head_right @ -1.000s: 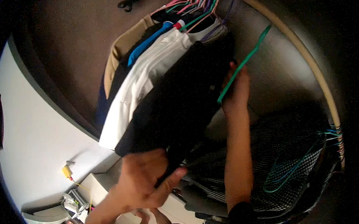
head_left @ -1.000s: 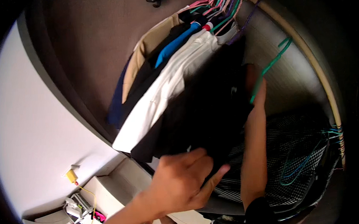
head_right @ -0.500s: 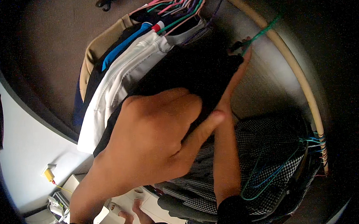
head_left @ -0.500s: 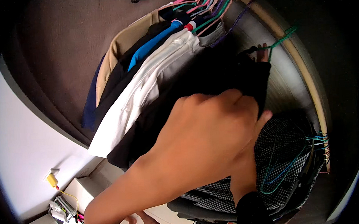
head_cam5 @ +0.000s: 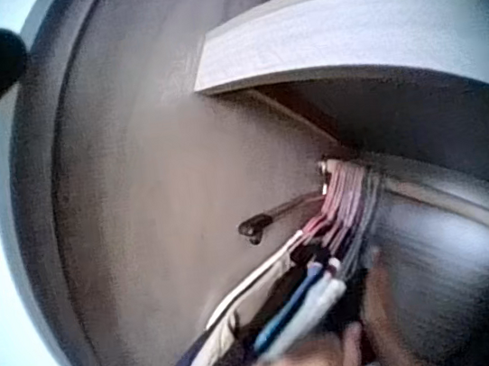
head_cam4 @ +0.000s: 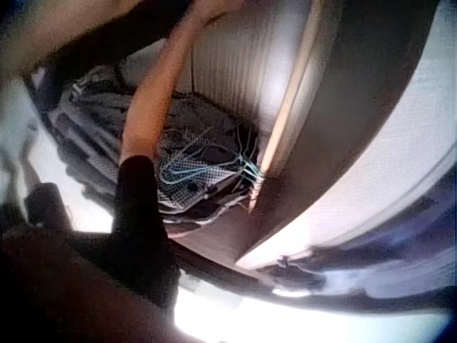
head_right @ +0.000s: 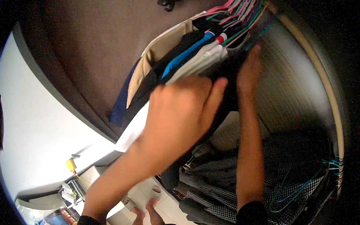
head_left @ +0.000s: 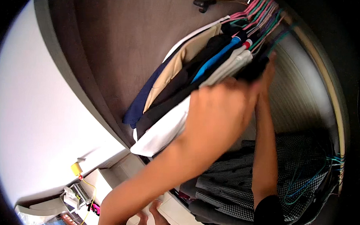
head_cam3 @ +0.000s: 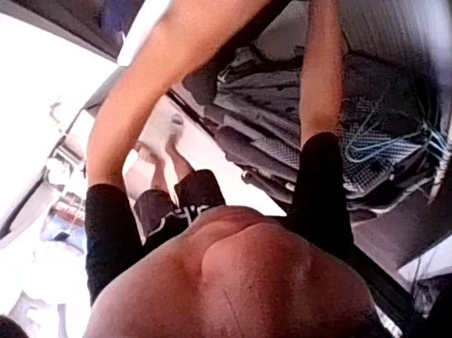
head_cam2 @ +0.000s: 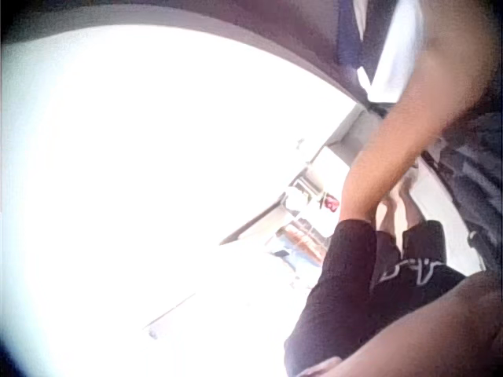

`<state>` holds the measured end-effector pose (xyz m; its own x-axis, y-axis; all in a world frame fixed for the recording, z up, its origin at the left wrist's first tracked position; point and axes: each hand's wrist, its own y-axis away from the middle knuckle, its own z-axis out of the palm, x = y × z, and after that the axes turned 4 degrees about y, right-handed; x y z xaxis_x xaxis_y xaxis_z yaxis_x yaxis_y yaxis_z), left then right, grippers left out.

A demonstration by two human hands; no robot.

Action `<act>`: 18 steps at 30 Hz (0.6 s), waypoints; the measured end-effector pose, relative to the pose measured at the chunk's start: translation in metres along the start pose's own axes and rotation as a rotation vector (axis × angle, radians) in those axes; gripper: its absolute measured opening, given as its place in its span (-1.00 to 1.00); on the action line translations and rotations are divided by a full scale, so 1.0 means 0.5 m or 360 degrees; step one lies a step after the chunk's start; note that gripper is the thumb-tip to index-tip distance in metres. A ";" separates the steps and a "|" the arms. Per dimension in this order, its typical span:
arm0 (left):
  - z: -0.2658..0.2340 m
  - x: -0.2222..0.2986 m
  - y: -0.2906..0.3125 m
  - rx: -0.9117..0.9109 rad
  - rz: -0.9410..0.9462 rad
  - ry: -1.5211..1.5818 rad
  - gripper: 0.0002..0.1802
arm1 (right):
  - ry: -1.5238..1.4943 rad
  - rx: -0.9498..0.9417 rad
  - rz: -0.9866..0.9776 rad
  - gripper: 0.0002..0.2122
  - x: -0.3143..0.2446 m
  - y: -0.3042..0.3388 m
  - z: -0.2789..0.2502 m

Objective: The person picks up a black jacket and a black sweatshirt from a bed, places them onto hangers, and then hangs them inside a closet.

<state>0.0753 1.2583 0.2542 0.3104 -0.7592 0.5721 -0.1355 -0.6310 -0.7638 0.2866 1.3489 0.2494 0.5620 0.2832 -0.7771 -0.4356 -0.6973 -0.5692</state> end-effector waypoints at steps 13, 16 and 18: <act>-0.024 -0.032 0.044 -0.0135 -0.0068 -0.0104 -0.80 | 0.0304 0.0008 -0.0204 -0.33 -0.007 -0.027 0.029; -0.043 -0.039 0.106 -0.0271 -0.0253 -0.0043 -0.71 | 0.0294 -0.0011 -0.0142 -0.29 -0.030 0.000 0.009; -0.070 -0.057 0.169 -0.0344 -0.0299 -0.0103 -0.70 | 0.0242 0.0023 -0.0019 -0.31 -0.039 0.052 0.034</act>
<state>0.0220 1.2213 0.1838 0.4074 -0.6185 0.6719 -0.2654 -0.7841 -0.5609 0.2526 1.3364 0.2451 0.6665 0.1877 -0.7215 -0.4377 -0.6849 -0.5825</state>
